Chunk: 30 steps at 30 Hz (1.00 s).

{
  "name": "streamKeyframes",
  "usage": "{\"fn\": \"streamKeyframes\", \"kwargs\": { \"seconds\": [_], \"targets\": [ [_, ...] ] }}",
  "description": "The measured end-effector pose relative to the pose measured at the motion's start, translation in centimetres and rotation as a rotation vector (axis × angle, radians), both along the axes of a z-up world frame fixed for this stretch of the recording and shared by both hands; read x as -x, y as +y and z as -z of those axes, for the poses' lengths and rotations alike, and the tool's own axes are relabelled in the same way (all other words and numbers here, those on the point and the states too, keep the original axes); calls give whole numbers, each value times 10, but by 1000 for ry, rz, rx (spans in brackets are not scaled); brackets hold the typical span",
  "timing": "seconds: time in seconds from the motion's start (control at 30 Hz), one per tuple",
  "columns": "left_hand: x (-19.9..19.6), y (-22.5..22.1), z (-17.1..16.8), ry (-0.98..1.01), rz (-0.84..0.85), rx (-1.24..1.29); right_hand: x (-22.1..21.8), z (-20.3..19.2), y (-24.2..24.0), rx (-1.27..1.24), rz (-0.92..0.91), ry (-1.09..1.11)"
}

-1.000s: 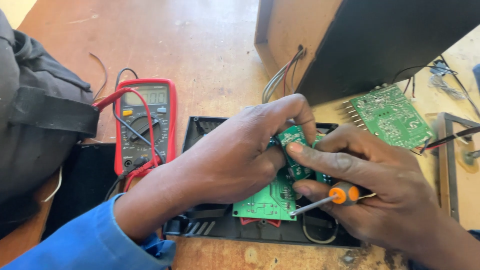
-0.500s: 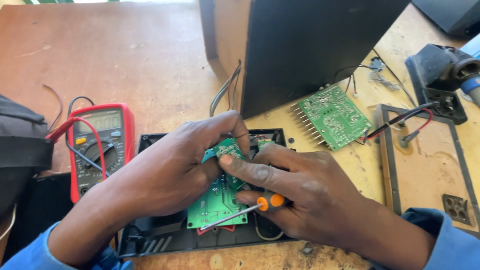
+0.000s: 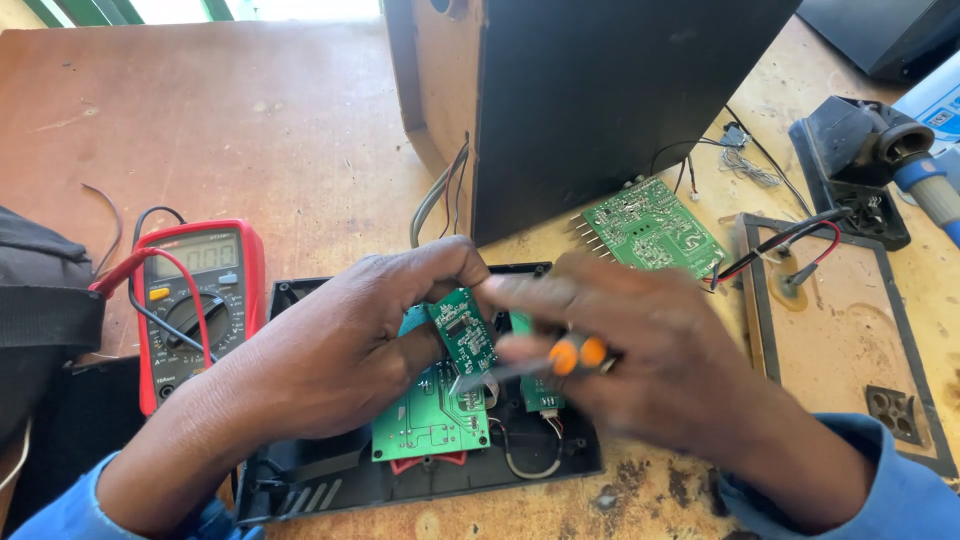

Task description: A person is diagnosing and repairing a speaker system by testing circuit boards with a multimeter and using a screwdriver.

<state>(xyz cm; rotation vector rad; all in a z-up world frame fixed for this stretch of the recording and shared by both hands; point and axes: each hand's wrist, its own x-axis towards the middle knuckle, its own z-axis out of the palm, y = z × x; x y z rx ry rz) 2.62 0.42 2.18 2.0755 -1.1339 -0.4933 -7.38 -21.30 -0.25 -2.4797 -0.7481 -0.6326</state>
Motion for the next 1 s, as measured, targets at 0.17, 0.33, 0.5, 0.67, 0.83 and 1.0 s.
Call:
{"fn": "streamKeyframes", "kwargs": {
  "seconds": [0.17, 0.33, 0.5, 0.67, 0.83, 1.0],
  "targets": [
    [3, -1, -12, 105, -54, -130, -11, -26, -27, 143, 816, 334],
    [1, 3, -4, 30, -15, -97, -13, -25, -42, 450, 1111, 606],
    [-1, 5, 2, 3, 11, -52, -18, -43, -28, 473, 1168, 805],
    [-2, 7, 5, -13, 55, 34, -17, -58, -41, -40, 1197, 863],
    [-3, 8, 8, -41, 67, 50, -7, -17, -132, -336, 1053, 628],
    [-4, 7, 13, -65, 68, 75, -6, -8, -144, -324, 995, 556]
  ]
}}
